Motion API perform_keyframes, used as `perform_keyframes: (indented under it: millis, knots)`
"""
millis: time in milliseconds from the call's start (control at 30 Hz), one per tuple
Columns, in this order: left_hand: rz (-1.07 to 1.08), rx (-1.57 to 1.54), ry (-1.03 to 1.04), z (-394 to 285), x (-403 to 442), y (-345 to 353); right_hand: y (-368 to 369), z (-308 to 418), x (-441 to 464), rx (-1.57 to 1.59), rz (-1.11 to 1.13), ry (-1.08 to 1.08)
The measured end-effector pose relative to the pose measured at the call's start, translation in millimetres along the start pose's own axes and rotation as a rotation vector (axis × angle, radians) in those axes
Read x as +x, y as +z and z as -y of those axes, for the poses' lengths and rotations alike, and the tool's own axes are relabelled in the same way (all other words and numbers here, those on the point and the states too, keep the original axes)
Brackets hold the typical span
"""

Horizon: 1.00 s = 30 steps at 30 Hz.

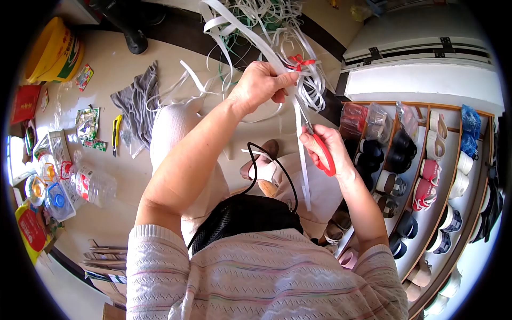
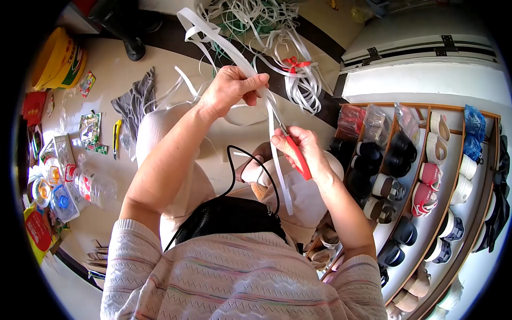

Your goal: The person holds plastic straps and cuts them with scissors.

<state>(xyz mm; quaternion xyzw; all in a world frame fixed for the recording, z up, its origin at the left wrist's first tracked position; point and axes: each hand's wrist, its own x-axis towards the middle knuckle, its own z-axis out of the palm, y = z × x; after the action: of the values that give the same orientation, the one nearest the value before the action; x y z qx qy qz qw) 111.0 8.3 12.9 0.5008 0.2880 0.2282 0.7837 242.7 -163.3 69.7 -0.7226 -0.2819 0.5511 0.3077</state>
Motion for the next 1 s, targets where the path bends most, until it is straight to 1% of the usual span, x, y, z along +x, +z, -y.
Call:
perform_keyframes:
  millis: [67,100,167,267,367,467,567,600,667,767,833,900,967,1000]
  knots:
    - [-0.019,-0.041,-0.024,-2,1,-5,-2,-2,2,0.011,-0.005,-0.011]
    - [-0.078,-0.017,0.012,-7,1,-9,-3,-2,2,-0.006,0.001,-0.009]
    - [-0.139,0.016,0.002,-14,1,-18,-5,-3,1,-0.042,0.012,-0.006]
    - [-0.110,-0.056,0.021,-6,3,-18,-3,-1,2,-0.049,0.015,0.019]
    - [-0.081,-0.056,-0.018,-4,2,-17,0,4,5,-0.156,-0.005,-0.027]
    - [-0.077,-0.038,-0.039,-6,1,-19,3,11,9,-0.196,0.012,-0.086]
    - [-0.058,-0.087,0.006,-8,-1,-20,5,21,8,-0.172,0.003,-0.030]
    - [-0.047,-0.115,0.026,-7,-2,-20,6,22,7,-0.202,0.003,-0.040]
    - [-0.071,-0.078,0.001,-4,0,-22,7,24,5,-0.261,0.001,-0.061]
    - [-0.080,-0.044,-0.031,-6,0,-22,10,25,3,-0.290,-0.019,-0.152]
    - [-0.060,-0.049,-0.039,-8,-2,-19,12,27,4,-0.120,-0.024,-0.092]
    - [-0.021,-0.070,-0.035,-7,-4,-15,13,28,7,-0.128,-0.021,-0.088]
    - [-0.049,-0.026,-0.046,-5,-2,-16,13,27,12,-0.314,-0.012,-0.139]
    - [-0.063,-0.004,-0.051,-4,0,-16,13,27,12,-0.200,-0.011,-0.116]
